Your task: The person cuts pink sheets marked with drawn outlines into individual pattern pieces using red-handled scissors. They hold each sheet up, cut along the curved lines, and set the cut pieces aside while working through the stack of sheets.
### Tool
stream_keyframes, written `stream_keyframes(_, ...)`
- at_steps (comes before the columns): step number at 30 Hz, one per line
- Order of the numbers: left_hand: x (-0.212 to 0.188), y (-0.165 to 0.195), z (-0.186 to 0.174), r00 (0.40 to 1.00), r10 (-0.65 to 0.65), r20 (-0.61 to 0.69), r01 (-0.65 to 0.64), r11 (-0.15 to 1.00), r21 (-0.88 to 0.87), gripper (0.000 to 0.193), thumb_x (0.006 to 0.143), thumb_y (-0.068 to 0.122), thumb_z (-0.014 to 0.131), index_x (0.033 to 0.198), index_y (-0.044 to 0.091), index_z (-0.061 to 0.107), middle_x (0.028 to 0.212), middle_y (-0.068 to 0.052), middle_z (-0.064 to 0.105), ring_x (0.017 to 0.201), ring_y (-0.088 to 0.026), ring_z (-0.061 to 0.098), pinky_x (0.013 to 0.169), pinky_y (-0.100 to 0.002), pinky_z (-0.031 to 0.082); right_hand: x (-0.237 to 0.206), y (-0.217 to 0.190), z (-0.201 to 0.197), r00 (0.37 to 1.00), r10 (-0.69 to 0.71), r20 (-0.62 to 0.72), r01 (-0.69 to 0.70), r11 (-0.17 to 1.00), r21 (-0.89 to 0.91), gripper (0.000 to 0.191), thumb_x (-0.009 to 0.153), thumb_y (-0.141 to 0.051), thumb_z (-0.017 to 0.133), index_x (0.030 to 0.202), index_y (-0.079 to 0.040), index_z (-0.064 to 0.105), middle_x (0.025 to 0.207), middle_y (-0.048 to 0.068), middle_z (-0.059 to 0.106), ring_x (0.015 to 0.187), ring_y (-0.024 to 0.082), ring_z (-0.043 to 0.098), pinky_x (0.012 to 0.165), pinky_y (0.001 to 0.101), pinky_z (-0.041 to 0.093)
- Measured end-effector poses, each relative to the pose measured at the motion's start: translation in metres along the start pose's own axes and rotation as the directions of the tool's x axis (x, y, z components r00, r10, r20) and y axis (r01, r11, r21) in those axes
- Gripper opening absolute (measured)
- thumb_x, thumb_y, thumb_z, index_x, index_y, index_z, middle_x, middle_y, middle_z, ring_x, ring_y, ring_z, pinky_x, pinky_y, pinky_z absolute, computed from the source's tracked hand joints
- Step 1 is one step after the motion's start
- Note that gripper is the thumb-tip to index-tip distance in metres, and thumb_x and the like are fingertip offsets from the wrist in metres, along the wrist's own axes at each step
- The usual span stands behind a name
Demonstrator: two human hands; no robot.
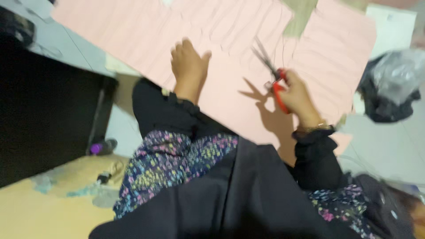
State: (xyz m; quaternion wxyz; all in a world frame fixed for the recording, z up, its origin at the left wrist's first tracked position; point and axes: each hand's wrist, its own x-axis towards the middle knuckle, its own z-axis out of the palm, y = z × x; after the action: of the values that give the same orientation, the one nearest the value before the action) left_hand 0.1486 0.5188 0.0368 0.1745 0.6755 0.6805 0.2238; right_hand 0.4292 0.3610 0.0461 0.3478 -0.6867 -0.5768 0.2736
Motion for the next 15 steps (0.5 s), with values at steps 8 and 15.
stream_keyframes(8, 0.006, 0.002, -0.016, 0.961, -0.019, 0.277, 0.009, 0.999, 0.036, 0.062, 0.082, 0.052, 0.079, 0.106, -0.004, 0.067, 0.105, -0.026, 0.069, 0.101, -0.044, 0.066, 0.087, -0.051, 0.053, 0.006, 0.006, 0.04, 0.986, 0.002, -0.167, -0.048, 0.961, -0.272, 0.049, 0.086, -0.03, 0.082, 0.124, -0.004, 0.065, 0.1, 0.013, 0.072, 0.092, 0.031, 0.07, 0.08, 0.0398, 0.054)
stream_keyframes(15, -0.002, -0.029, 0.003, 0.968, 0.193, 0.158, -0.089, 0.86, -0.503, 0.041, 0.082, 0.031, 0.083, 0.092, -0.005, 0.066, 0.083, -0.015, 0.069, 0.079, -0.029, 0.071, 0.072, -0.042, 0.057, -0.03, -0.009, 0.041, 0.99, -0.139, -0.002, 0.126, 0.904, -0.409, 0.045, 0.091, -0.029, 0.092, 0.11, -0.001, 0.063, 0.098, 0.016, 0.068, 0.09, 0.033, 0.066, 0.077, 0.0389, 0.053)
